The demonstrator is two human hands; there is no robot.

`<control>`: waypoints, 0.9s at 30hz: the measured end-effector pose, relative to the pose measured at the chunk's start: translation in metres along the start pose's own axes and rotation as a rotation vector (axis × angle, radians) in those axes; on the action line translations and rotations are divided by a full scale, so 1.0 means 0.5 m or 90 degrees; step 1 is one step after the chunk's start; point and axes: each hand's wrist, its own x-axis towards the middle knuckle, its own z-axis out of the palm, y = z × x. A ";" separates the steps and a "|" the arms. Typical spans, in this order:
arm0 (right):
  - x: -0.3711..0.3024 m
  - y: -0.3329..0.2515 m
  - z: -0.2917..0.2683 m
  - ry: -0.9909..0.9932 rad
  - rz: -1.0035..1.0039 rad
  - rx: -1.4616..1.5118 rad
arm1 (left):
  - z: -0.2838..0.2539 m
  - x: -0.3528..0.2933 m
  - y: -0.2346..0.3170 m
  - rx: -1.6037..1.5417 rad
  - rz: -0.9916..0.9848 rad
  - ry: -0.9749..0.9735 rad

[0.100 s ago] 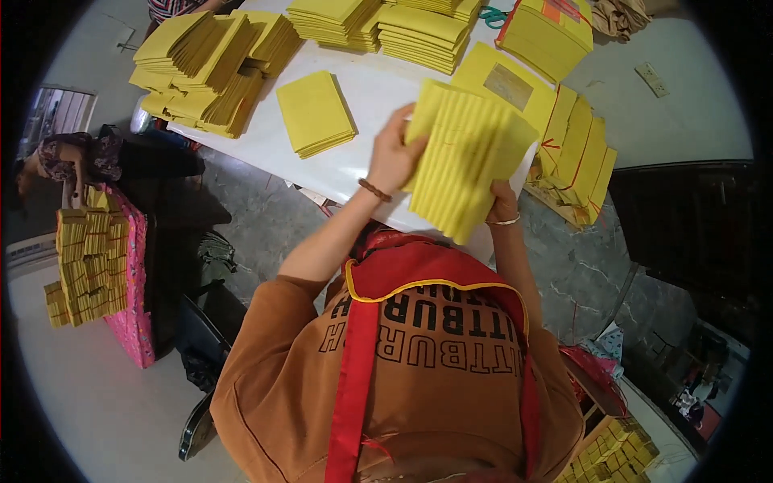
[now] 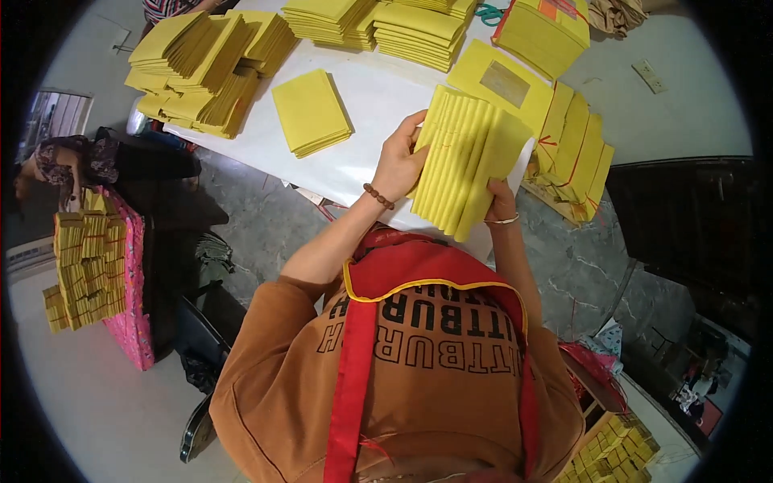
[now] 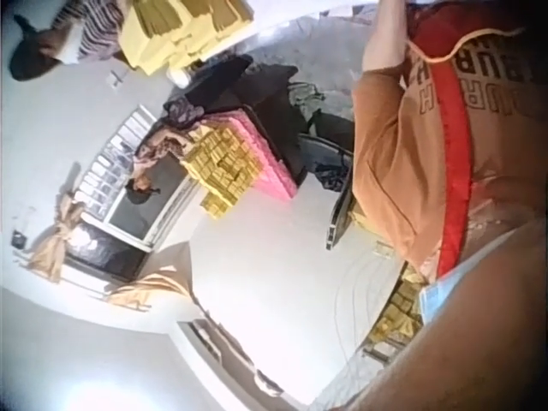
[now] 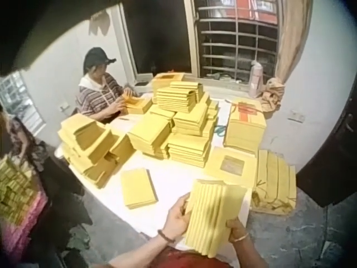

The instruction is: Counting and stacking sheets of yellow paper into bundles.

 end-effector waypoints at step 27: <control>-0.021 0.079 -0.196 0.032 0.078 0.085 | -0.271 0.027 -0.041 0.617 0.193 0.296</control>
